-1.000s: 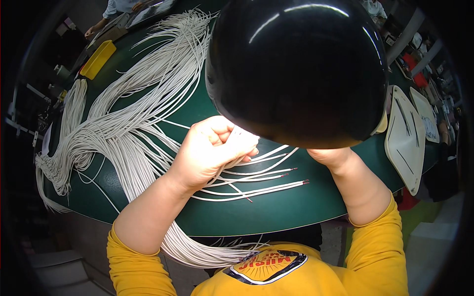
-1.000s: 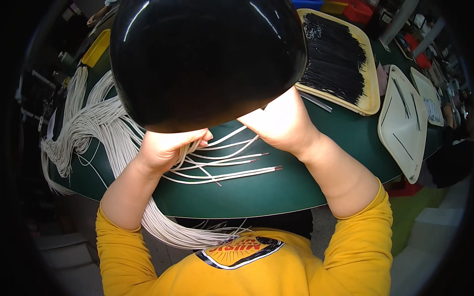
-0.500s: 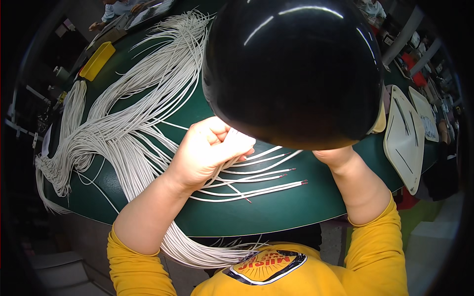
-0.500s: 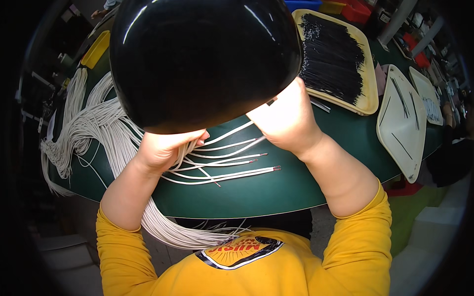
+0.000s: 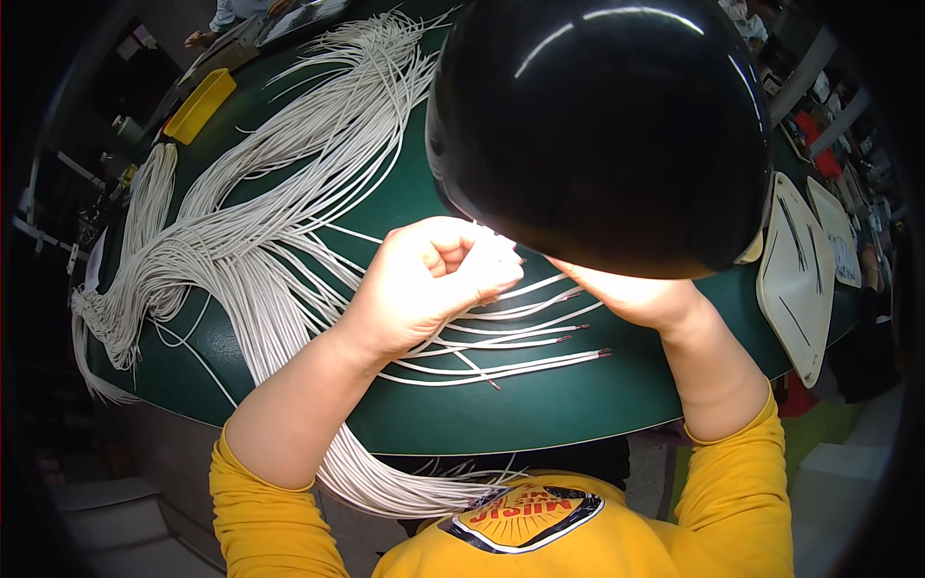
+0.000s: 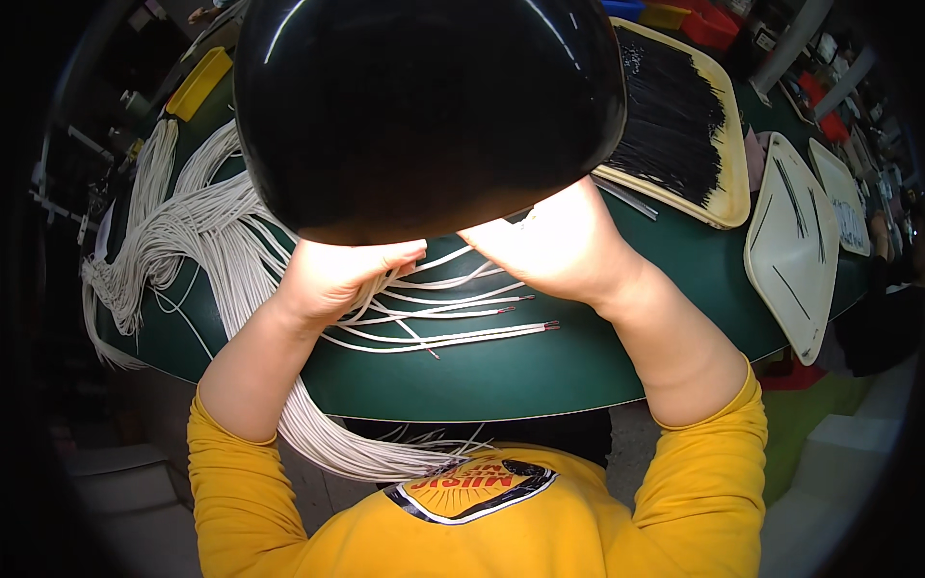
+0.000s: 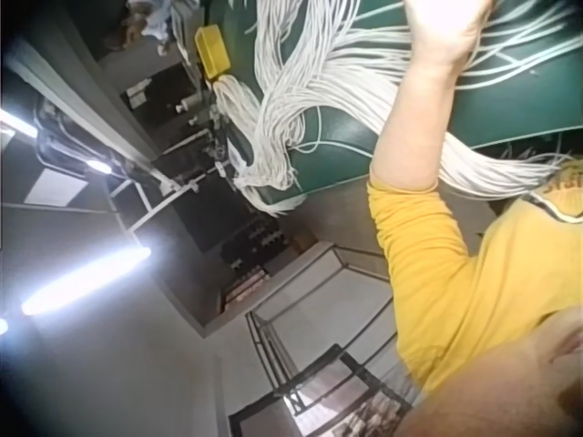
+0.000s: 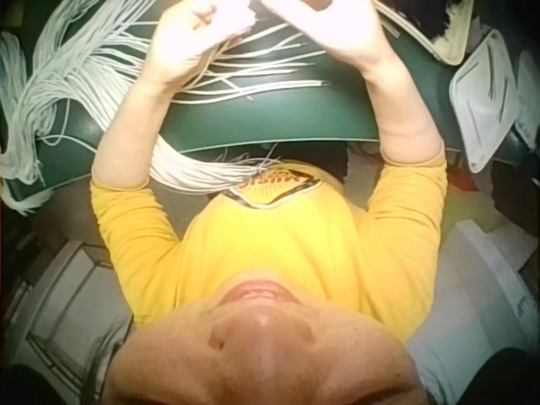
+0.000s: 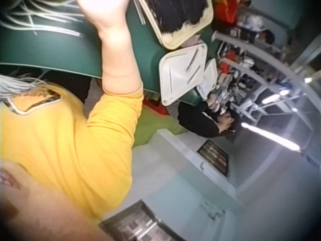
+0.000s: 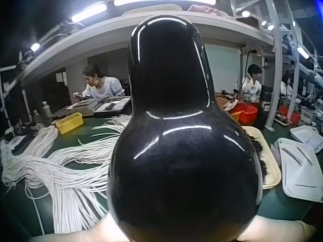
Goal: The person gathers and sorts white wires on a workbench, attaches small sleeves onto the wire ends under a desk lamp, and passes a tray of parts across the table.
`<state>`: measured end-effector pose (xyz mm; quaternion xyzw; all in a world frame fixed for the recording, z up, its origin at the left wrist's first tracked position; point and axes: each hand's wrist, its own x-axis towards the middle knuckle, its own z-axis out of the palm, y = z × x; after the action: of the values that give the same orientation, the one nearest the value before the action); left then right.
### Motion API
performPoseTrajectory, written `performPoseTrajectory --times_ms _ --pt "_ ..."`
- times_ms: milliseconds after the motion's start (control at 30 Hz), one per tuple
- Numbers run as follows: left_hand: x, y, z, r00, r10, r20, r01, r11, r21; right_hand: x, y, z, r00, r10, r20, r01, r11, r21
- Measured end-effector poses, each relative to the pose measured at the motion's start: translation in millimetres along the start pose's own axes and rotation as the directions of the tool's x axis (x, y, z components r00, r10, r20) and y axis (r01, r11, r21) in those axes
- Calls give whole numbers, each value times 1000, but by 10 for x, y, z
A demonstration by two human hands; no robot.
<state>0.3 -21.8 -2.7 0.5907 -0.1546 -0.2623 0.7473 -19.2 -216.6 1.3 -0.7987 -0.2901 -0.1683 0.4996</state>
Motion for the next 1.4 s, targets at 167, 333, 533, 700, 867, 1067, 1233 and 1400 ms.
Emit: performPoseTrajectory --times_ms 167,333,533,700,867,1067,1233,1400 --pt "18 -32 -29 998 -13 55 13 1000 10 -5 62 79 996 86 -7 -84 988 130" --pt "18 -52 -21 999 48 19 -47 997 -63 -26 92 122 985 172 -23 -160 950 269" --pt "19 -31 -48 999 -15 49 16 1000 -23 -53 146 100 985 170 39 -175 949 262" --pt "0 7 -25 999 -43 33 44 999 -26 -23 40 104 994 108 30 -112 956 270" --pt "3 0 -57 996 -47 71 46 999 15 -15 38 120 980 180 91 -200 923 330" --pt "3 -4 -14 997 -65 51 66 998 -23 -45 85 129 974 209 85 -225 881 415" --pt "28 -97 -36 990 138 9 -139 988 67 -33 71 78 980 178 88 -196 935 296" --pt "26 -115 -7 940 340 5 -314 864 393 -46 30 69 994 82 75 -91 986 136"
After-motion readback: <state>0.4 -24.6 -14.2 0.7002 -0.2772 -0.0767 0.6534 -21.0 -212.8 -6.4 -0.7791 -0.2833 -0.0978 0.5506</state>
